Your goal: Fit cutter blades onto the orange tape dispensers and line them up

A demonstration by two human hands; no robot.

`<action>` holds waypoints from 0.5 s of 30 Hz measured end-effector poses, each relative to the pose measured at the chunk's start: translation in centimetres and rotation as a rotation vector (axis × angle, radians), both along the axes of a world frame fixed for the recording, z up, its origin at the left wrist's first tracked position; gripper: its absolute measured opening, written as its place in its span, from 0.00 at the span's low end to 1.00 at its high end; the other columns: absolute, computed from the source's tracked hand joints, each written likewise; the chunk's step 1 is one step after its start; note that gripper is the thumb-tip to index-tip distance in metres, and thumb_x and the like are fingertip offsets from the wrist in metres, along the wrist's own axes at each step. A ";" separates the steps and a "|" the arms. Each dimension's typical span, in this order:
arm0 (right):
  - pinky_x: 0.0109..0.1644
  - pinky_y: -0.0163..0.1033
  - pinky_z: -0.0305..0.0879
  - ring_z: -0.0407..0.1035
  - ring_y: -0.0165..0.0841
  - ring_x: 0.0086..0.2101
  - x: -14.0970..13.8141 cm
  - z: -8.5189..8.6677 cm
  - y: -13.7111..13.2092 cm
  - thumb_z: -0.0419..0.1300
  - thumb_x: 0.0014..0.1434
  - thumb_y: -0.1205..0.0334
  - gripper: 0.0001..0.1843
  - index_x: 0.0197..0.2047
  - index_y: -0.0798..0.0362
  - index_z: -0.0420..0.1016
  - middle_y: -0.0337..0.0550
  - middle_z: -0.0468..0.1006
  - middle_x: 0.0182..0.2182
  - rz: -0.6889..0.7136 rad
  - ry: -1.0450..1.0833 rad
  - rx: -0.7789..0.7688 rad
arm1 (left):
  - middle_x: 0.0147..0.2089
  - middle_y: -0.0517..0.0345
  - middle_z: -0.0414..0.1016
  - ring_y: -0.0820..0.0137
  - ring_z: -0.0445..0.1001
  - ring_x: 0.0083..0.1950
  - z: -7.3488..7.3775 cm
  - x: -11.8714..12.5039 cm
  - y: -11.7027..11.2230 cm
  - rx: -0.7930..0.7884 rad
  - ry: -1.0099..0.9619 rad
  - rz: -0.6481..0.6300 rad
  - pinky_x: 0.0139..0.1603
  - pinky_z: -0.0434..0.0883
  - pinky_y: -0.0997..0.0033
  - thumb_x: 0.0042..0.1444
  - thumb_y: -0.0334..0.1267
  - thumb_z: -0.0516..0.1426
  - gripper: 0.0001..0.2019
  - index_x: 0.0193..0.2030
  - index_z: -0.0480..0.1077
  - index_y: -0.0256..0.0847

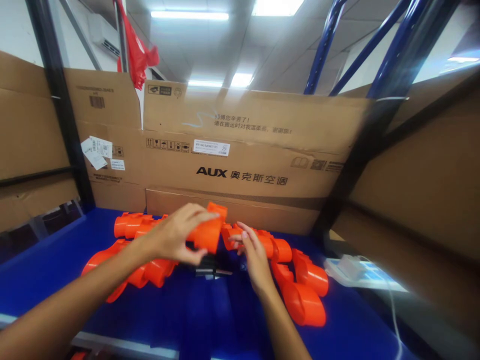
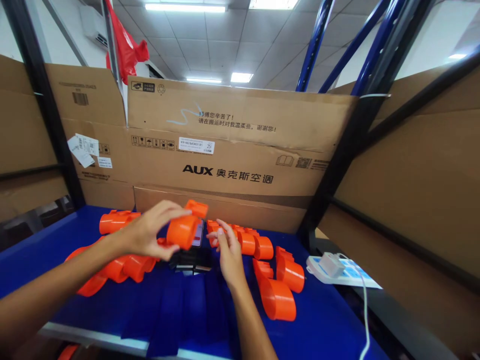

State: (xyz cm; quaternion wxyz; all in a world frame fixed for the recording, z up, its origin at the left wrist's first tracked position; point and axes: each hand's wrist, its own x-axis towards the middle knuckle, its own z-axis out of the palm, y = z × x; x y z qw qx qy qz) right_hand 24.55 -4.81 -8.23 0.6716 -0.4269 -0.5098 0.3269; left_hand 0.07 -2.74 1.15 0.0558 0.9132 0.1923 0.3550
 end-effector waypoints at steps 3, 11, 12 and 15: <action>0.26 0.36 0.63 0.70 0.33 0.25 -0.1 0.1 -0.1 0.64 0.56 0.42 0.29 0.56 0.48 0.73 0.41 0.81 0.30 0.095 0.068 -0.075 | 0.55 0.43 0.75 0.46 0.73 0.55 -1.2 2.3 -3.7 -0.009 -0.021 -0.285 0.59 0.68 0.43 0.46 0.35 0.65 0.31 0.60 0.71 0.47; 0.26 0.35 0.65 0.72 0.34 0.26 -0.4 0.8 -1.1 0.67 0.54 0.46 0.23 0.49 0.49 0.77 0.41 0.80 0.30 0.070 0.139 -0.081 | 0.69 0.45 0.61 0.49 0.60 0.69 -5.7 4.7 -4.7 -0.898 -0.468 -0.249 0.65 0.62 0.46 0.54 0.45 0.63 0.32 0.66 0.63 0.49; 0.27 0.36 0.66 0.72 0.34 0.27 -0.6 0.7 -1.0 0.67 0.54 0.45 0.23 0.49 0.49 0.77 0.41 0.80 0.30 0.061 0.121 -0.074 | 0.68 0.46 0.63 0.51 0.63 0.68 -6.6 5.2 -4.3 -1.069 -0.541 -0.213 0.63 0.64 0.49 0.58 0.48 0.60 0.28 0.65 0.65 0.49; 0.37 0.39 0.71 0.75 0.38 0.36 -1.1 0.5 -0.6 0.67 0.53 0.46 0.22 0.46 0.50 0.78 0.43 0.82 0.36 0.008 0.009 -0.021 | 0.57 0.43 0.75 0.54 0.75 0.57 -8.5 6.9 -3.0 -1.384 -0.609 -0.198 0.54 0.71 0.58 0.57 0.46 0.61 0.26 0.61 0.67 0.41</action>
